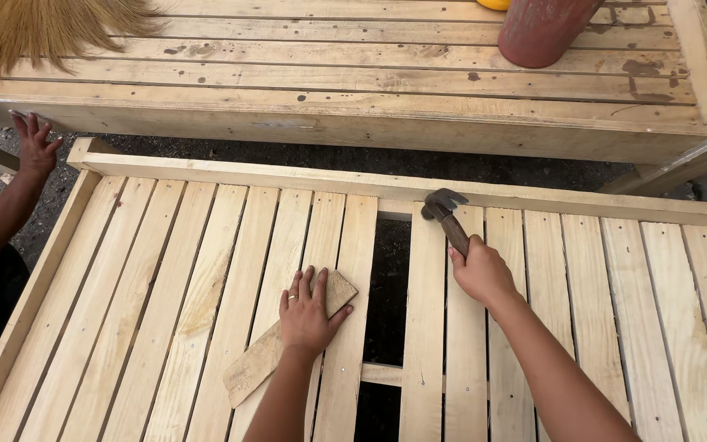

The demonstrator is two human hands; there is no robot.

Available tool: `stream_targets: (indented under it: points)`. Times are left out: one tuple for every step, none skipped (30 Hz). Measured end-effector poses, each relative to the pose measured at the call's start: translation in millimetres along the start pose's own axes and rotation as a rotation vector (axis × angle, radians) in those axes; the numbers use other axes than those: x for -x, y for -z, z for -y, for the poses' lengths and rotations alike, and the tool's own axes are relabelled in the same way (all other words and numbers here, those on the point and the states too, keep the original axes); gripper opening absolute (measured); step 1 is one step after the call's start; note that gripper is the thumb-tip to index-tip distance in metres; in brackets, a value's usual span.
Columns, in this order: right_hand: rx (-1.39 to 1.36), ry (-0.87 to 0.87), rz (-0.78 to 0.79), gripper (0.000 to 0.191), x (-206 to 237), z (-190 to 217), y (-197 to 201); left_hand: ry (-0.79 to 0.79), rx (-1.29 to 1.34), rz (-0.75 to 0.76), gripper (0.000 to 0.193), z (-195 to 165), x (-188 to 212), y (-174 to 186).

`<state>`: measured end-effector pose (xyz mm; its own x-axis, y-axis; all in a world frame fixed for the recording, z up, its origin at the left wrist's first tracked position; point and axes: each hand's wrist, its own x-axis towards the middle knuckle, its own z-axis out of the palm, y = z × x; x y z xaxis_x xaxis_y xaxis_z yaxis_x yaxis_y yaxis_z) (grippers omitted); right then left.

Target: The person uses a claw hammer and a wooden block to drive nails flush into the slats of wooden furniture frames, working across different sections of the frames. They reposition the block on nail heads and hammer each nail down, moving between frames.

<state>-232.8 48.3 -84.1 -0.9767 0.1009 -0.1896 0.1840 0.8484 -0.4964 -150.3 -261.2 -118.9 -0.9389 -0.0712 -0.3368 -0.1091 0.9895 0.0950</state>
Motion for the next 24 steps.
stream_targets:
  points:
    - [0.116, -0.04, 0.073, 0.039, -2, -1, -6, -0.002, -0.009, 0.013, 0.097, 0, -1, 1]
    - [0.105, -0.068, 0.103, 0.039, -5, 0, -10, -0.004, -0.021, 0.021, 0.1, 0, -1, 2]
    - [0.091, -0.087, 0.123, 0.039, -9, 2, -11, -0.006, -0.032, 0.017, 0.103, -1, -3, 5]
    - [0.073, -0.107, 0.144, 0.038, -12, 6, -10, 0.016, -0.023, 0.021, 0.1, -2, -4, 8]
    - [0.071, -0.113, 0.177, 0.038, -13, 10, -5, 0.028, -0.02, 0.03, 0.097, -5, -4, 11]
    - [0.065, -0.124, 0.203, 0.037, -13, 14, 2, 0.03, -0.021, 0.037, 0.095, -8, -3, 14]
    - [0.062, -0.13, 0.215, 0.037, -14, 17, 12, 0.023, -0.04, 0.042, 0.095, -12, -3, 19]
    - [0.024, -0.138, 0.222, 0.037, -14, 22, 21, 0.012, -0.058, 0.048, 0.095, -17, -2, 24]
    - [-0.009, -0.155, 0.232, 0.037, -10, 24, 30, -0.005, -0.074, 0.063, 0.096, -25, -3, 30]
    - [-0.04, -0.175, 0.251, 0.036, -4, 22, 38, -0.047, -0.062, -0.001, 0.093, -36, -5, 36]
    - [-0.076, -0.202, 0.272, 0.036, 5, 17, 45, -0.084, -0.048, -0.051, 0.091, -47, -3, 40]
    - [-0.118, -0.225, 0.287, 0.035, 13, 12, 51, -0.124, -0.037, -0.108, 0.089, -58, -5, 48]
    - [-0.157, -0.241, 0.297, 0.035, 20, 4, 58, -0.199, -0.055, -0.122, 0.09, -73, -10, 57]
    - [-0.19, -0.27, 0.261, 0.034, 27, -5, 64, -0.265, -0.069, -0.131, 0.09, -91, -13, 64]
    - [-0.219, -0.292, 0.234, 0.034, 35, -15, 69, -0.319, -0.082, -0.137, 0.091, -108, -13, 71]
    - [-0.251, -0.309, 0.207, 0.033, 41, -24, 74, -0.361, -0.081, -0.134, 0.091, -125, -12, 78]
    - [-0.317, -0.331, 0.168, 0.036, 47, -34, 82, -0.403, -0.083, -0.136, 0.091, -143, -12, 87]
    - [-0.381, -0.347, 0.13, 0.038, 53, -45, 91, -0.443, -0.061, -0.128, 0.092, -160, -10, 94]
    - [-0.465, -0.388, 0.102, 0.036, 60, -55, 99, -0.477, -0.038, -0.117, 0.092, -175, -5, 101]
    - [-0.547, -0.425, 0.076, 0.034, 66, -65, 109, -0.511, -0.037, -0.113, 0.09, -189, 0, 105]
    - [-0.682, -0.45, 0.035, 0.03, 75, -77, 118, -0.545, -0.037, -0.109, 0.088, -201, 4, 107]
    - [-0.819, -0.474, -0.001, 0.028, 83, -87, 124, -0.555, -0.039, -0.071, 0.091, -211, 7, 108]
    - [-0.891, -0.421, -0.036, 0.023, 93, -98, 130, -0.566, -0.04, -0.026, 0.094, -220, 11, 106]
    - [-0.96, -0.38, -0.07, 0.026, 104, -107, 130, -0.581, -0.039, 0.032, 0.097, -223, 14, 101]
